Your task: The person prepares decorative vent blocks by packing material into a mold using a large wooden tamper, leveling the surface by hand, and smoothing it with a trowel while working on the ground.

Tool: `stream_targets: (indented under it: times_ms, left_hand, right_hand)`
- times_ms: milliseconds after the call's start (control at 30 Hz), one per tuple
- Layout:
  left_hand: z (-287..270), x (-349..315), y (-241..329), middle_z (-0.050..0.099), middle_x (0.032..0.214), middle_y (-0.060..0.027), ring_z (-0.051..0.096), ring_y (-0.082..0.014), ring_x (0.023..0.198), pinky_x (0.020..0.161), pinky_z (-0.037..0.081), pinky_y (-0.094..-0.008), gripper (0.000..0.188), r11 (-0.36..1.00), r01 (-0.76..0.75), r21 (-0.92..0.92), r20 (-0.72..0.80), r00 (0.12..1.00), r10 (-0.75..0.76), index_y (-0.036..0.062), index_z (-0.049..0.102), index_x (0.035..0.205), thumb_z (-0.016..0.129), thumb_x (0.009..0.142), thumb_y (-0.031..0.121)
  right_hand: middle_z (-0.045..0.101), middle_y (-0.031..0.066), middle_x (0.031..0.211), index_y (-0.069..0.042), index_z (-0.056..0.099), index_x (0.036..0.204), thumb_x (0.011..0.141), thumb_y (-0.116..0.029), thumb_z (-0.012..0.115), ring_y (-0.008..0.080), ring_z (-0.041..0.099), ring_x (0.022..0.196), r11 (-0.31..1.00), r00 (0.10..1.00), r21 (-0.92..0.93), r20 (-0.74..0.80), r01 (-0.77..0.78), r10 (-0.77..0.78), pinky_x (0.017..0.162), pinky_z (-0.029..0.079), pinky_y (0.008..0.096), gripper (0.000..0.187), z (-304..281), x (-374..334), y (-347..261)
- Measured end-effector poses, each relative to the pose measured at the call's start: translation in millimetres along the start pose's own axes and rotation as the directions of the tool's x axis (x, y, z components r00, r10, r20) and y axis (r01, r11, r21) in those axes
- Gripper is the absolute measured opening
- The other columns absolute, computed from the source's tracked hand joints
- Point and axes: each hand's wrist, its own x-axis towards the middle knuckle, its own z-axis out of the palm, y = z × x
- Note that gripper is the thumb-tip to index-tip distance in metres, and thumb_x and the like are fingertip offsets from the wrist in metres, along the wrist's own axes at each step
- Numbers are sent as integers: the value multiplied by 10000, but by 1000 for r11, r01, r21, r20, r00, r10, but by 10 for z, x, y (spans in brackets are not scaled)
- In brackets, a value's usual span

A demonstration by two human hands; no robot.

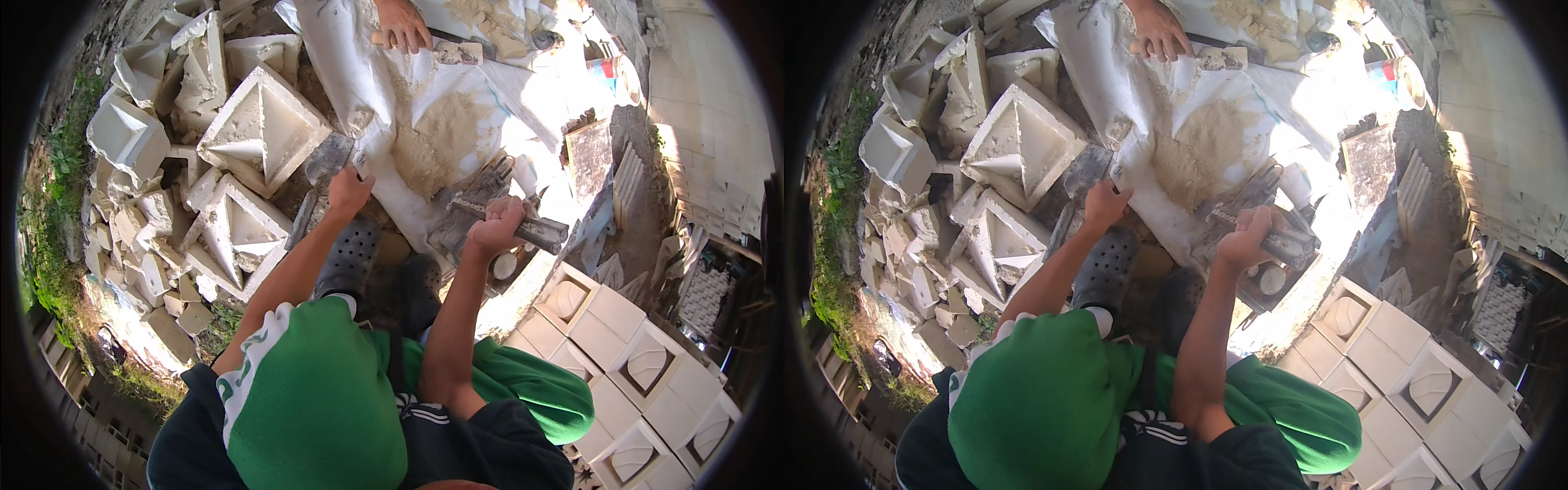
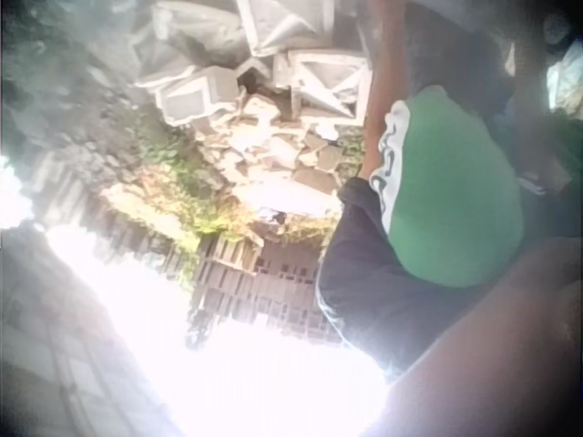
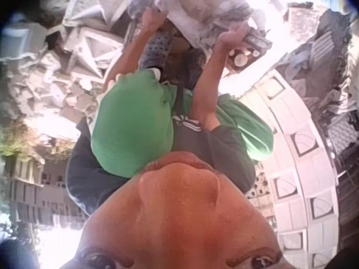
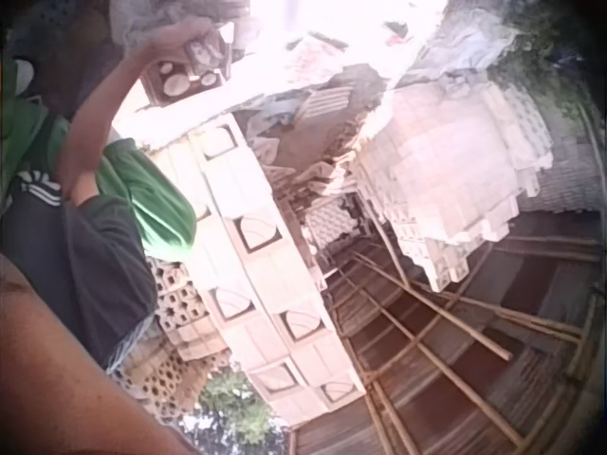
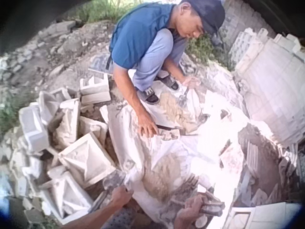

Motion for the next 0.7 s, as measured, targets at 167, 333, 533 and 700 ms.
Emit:
stream_targets:
  times_ms: [167,333,533,700]
  left_hand:
    - [12,-170,15,639,741,-209,635,-335,722,652,492,-411,356,965,90,-246,66,995,-76,-32,593,758,638,774,321]
    - [150,-177,-101,650,770,-160,627,-332,745,691,476,-414,352,994,-67,-88,-106,993,58,3,607,852,603,811,353]
    - [10,-440,173,648,796,-174,619,-368,778,710,463,-453,369,998,-57,1,1,998,57,10,615,861,558,834,373]
    - [181,-304,-8,653,745,-151,627,-328,717,680,464,-420,376,992,-107,63,-88,990,112,3,613,782,551,842,369]
  right_hand:
    - [266,-31,496,-127,298,620,819,-48,451,77,229,433,992,991,4,27,-129,129,463,251,242,263,261,20,-101]
    - [235,-23,484,-119,247,556,799,-83,431,91,198,428,971,967,190,238,-143,96,438,214,254,307,300,226,-457]
    - [259,-24,459,-151,282,568,828,-143,406,93,227,408,975,939,165,332,-147,85,472,284,275,287,314,225,-877]
    - [262,-12,462,-134,284,565,811,-104,419,106,238,413,976,961,78,208,-201,181,458,280,276,282,321,84,5]
